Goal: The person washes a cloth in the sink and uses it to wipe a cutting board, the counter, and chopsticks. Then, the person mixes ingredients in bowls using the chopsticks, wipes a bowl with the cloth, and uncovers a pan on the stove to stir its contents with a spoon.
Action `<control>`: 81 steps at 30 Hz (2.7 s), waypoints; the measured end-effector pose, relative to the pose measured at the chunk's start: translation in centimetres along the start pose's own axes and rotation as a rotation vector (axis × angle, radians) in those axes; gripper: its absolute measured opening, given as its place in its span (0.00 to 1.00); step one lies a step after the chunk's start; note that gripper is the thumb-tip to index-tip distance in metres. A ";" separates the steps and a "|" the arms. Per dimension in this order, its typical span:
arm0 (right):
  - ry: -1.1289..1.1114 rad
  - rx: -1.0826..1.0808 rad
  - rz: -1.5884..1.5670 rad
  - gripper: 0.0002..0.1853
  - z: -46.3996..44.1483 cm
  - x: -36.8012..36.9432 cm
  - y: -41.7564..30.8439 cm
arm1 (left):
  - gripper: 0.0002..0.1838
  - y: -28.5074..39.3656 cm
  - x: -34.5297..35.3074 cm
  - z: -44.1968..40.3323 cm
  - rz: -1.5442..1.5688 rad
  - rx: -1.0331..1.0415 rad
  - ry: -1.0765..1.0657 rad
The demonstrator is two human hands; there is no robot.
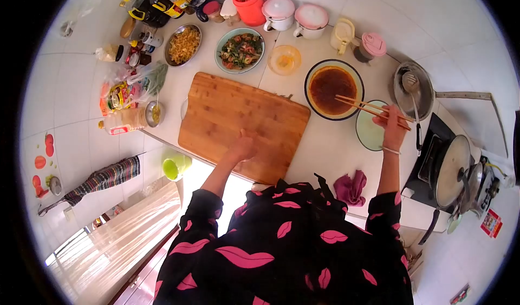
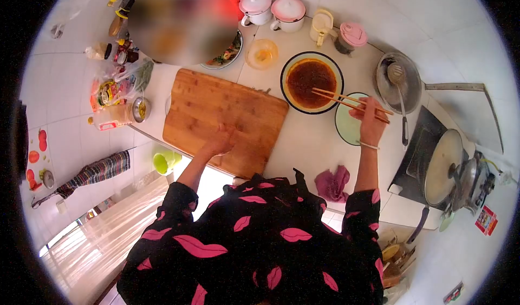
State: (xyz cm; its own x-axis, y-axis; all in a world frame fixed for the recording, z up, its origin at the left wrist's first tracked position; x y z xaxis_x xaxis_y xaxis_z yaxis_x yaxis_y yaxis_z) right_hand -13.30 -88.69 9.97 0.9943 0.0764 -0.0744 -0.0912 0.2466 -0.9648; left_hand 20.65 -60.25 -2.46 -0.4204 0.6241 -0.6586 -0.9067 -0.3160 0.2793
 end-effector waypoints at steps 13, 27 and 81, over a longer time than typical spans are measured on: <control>-0.402 0.253 -1.061 0.18 3.5 3.3 -9.6 | 0.21 -8.3 -5.3 -7.2 1.530 -0.036 0.353; -0.857 0.146 -1.315 0.22 8.0 8.2 -16.6 | 0.20 -13.3 -11.2 -14.6 2.068 -0.084 0.763; -0.124 0.100 -0.220 0.21 2.2 9.5 -2.5 | 0.30 8.1 -14.4 -1.4 1.583 0.291 0.590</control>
State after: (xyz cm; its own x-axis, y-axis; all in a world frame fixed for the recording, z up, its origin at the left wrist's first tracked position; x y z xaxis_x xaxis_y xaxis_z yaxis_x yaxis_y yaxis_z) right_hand -3.80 -86.44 12.20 0.9770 0.1269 0.1716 0.1150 0.3641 -0.9242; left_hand 19.37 -72.76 8.31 -0.8376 -0.4939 0.2333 0.3447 -0.1467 0.9272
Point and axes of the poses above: each hand's wrist, its own z-axis away from the middle knuckle, its own x-axis out of the palm, y = z × x, the point moved 8 cm from there along -z, towards the middle knuckle, and after that the axes turned 3 degrees about x, right-handed, at the moved point
